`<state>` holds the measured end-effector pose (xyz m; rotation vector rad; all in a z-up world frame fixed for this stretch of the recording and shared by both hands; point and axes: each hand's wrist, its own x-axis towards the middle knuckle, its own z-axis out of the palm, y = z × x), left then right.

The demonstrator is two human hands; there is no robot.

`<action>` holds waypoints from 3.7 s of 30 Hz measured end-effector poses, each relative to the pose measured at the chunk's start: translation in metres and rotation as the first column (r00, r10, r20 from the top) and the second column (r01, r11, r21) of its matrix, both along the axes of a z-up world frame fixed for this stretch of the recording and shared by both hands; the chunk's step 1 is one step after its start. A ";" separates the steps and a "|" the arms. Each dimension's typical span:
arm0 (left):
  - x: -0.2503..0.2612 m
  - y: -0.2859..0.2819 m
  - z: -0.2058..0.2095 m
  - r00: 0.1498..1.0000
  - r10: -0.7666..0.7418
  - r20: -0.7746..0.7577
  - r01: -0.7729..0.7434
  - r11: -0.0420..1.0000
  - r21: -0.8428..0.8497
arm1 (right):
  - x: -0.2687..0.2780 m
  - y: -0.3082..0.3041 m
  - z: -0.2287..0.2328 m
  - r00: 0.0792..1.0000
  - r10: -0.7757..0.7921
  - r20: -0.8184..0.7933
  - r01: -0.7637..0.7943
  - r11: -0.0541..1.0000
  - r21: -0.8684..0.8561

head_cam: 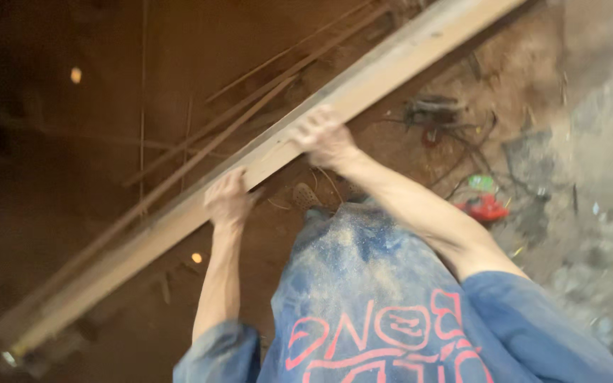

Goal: The person repeatedly picks up long wooden planks, positions them on a workbench, and cuts them with a circular saw. After each cut, the person sets the cut piece aside and retrieves another plank to repeat the process.

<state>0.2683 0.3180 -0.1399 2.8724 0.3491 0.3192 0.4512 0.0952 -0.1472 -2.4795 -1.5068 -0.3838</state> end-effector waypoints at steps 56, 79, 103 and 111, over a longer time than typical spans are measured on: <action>0.293 -0.550 -0.384 0.534 -0.145 -0.833 -0.584 0.649 -0.488 | 0.175 -0.488 -0.698 0.243 -0.814 -0.527 0.138 0.567 -0.812; 0.273 -0.377 -0.001 0.763 -0.374 0.527 0.565 0.782 -0.263 | -0.005 -0.528 -0.156 -0.257 -0.591 -0.765 0.927 0.074 -0.368; 0.297 -0.267 -0.011 0.981 -0.085 -0.174 0.075 0.995 -0.067 | -0.006 -0.429 0.212 0.313 -0.305 -0.899 0.948 0.147 0.281; 0.301 -0.263 -0.025 0.987 0.003 -0.163 0.009 0.997 0.071 | 0.053 -0.492 0.234 0.277 -0.291 -0.916 0.942 0.269 0.200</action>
